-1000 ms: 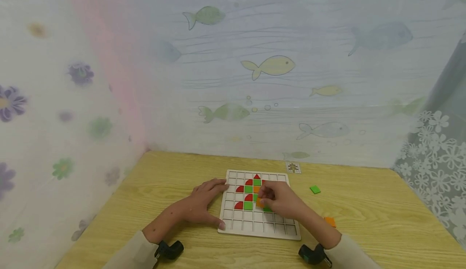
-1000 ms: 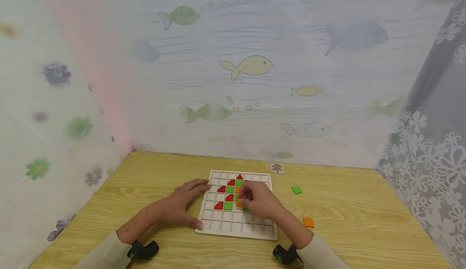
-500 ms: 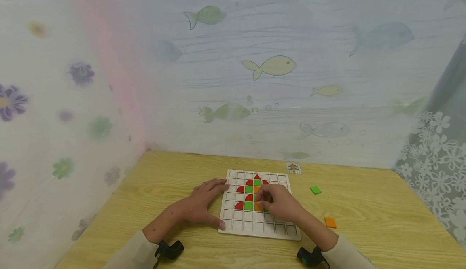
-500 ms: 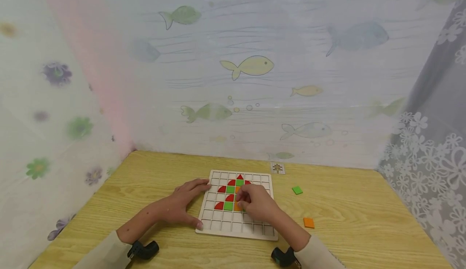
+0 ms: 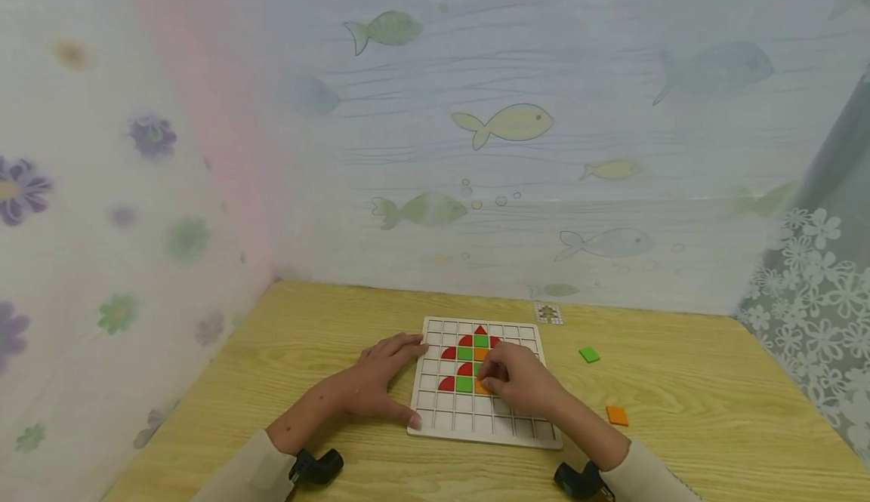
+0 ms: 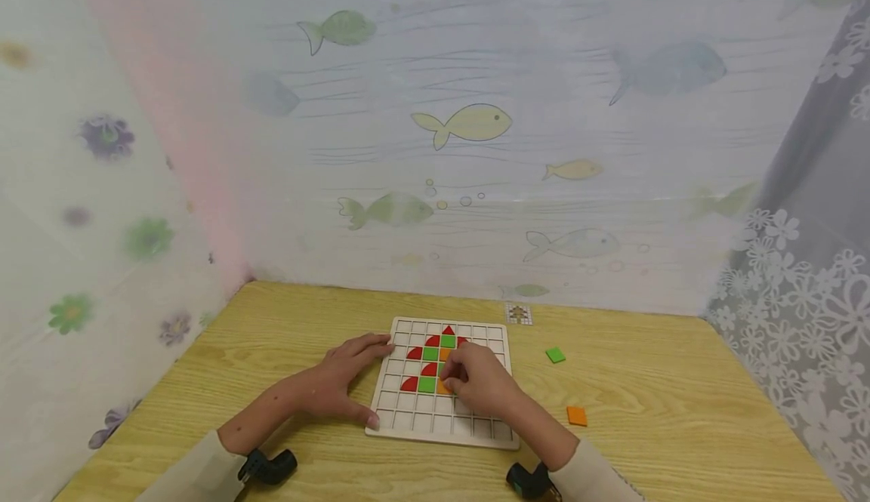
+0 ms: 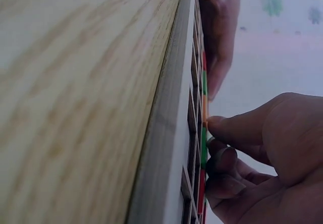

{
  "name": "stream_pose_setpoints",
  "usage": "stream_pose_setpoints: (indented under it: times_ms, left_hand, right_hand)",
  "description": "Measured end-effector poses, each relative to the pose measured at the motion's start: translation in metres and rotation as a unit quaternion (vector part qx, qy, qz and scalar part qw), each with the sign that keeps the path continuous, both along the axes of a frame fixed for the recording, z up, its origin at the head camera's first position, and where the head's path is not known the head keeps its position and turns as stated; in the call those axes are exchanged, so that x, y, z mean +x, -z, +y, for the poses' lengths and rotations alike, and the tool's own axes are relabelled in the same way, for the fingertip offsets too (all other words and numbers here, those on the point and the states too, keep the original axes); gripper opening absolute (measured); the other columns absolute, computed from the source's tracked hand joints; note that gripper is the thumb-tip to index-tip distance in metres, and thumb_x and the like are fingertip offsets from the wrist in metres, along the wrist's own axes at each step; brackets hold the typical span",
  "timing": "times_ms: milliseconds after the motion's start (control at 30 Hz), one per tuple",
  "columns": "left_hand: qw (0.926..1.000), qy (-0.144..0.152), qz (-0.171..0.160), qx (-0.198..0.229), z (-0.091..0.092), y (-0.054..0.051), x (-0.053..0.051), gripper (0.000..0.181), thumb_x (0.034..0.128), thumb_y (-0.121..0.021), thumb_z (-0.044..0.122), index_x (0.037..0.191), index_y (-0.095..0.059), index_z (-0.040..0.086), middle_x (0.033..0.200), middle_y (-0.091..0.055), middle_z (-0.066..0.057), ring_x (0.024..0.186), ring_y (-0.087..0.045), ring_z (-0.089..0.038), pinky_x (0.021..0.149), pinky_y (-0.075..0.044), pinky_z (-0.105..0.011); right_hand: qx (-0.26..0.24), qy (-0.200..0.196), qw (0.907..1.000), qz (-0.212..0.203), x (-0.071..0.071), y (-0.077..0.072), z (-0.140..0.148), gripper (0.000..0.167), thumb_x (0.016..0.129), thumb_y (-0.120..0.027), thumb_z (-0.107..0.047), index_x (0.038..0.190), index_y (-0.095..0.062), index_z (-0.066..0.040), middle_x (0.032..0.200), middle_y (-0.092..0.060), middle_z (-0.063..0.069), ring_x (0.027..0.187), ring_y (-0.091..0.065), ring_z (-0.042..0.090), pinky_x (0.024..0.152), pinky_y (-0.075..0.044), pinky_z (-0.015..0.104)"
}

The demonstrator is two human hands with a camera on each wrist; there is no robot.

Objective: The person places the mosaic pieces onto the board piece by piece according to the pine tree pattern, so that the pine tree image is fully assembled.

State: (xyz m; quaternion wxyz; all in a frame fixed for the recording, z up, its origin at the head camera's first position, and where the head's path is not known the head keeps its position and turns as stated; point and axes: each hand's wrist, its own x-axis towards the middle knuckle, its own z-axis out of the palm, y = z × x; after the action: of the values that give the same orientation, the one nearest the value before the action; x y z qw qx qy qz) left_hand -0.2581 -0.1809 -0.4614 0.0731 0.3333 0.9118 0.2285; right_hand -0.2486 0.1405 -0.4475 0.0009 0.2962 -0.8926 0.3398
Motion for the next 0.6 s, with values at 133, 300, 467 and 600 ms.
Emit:
stream_pose_setpoints:
  times_ms: [133,300,467,600]
  left_hand:
    - [1.0000,0.002,0.000,0.001,0.000,-0.001,0.000,0.114,0.0793,-0.083,0.072,0.169,-0.032,0.022,0.176,-0.020,-0.006,0.161,-0.016,-0.040,0.117,-0.021,-0.074]
    - [1.0000,0.000,0.000,0.000,-0.001,-0.001,0.000,0.114,0.0791,-0.083,0.072,0.169,-0.032,0.023,0.176,-0.020,-0.005,0.162,-0.016,-0.039,0.118,-0.021,-0.074]
    - [1.0000,0.001,0.003,0.000,-0.001,0.001,0.000,0.115,0.0789,-0.083,0.072,0.169,-0.032,0.023,0.176,-0.020,-0.004,0.161,-0.016,-0.039,0.118,-0.021,-0.073]
    - [1.0000,0.001,0.005,-0.003,-0.001,0.002,0.000,0.115,0.0784,-0.082,0.074,0.169,-0.031,0.025,0.176,-0.019,-0.003,0.161,-0.016,-0.039,0.119,-0.021,-0.072]
  right_hand:
    - [-0.001,0.002,1.0000,0.004,0.000,0.000,0.001,0.012,0.096,-0.077,-0.004,0.092,-0.076,-0.016,0.091,-0.062,-0.008,0.075,-0.054,0.007,0.067,-0.049,0.026]
    - [-0.009,0.014,0.9997,0.015,-0.003,0.000,0.006,0.012,0.097,-0.079,-0.008,0.091,-0.076,-0.018,0.090,-0.063,-0.008,0.075,-0.053,0.008,0.068,-0.048,0.027]
    - [-0.016,0.034,0.9990,0.022,-0.003,-0.004,0.021,0.011,0.097,-0.078,-0.008,0.092,-0.075,-0.017,0.090,-0.063,-0.007,0.073,-0.053,0.008,0.066,-0.048,0.026]
    - [-0.015,0.066,0.9976,0.014,-0.005,-0.005,0.037,0.009,0.098,-0.076,-0.010,0.092,-0.074,-0.016,0.091,-0.064,-0.006,0.073,-0.054,0.010,0.065,-0.049,0.027]
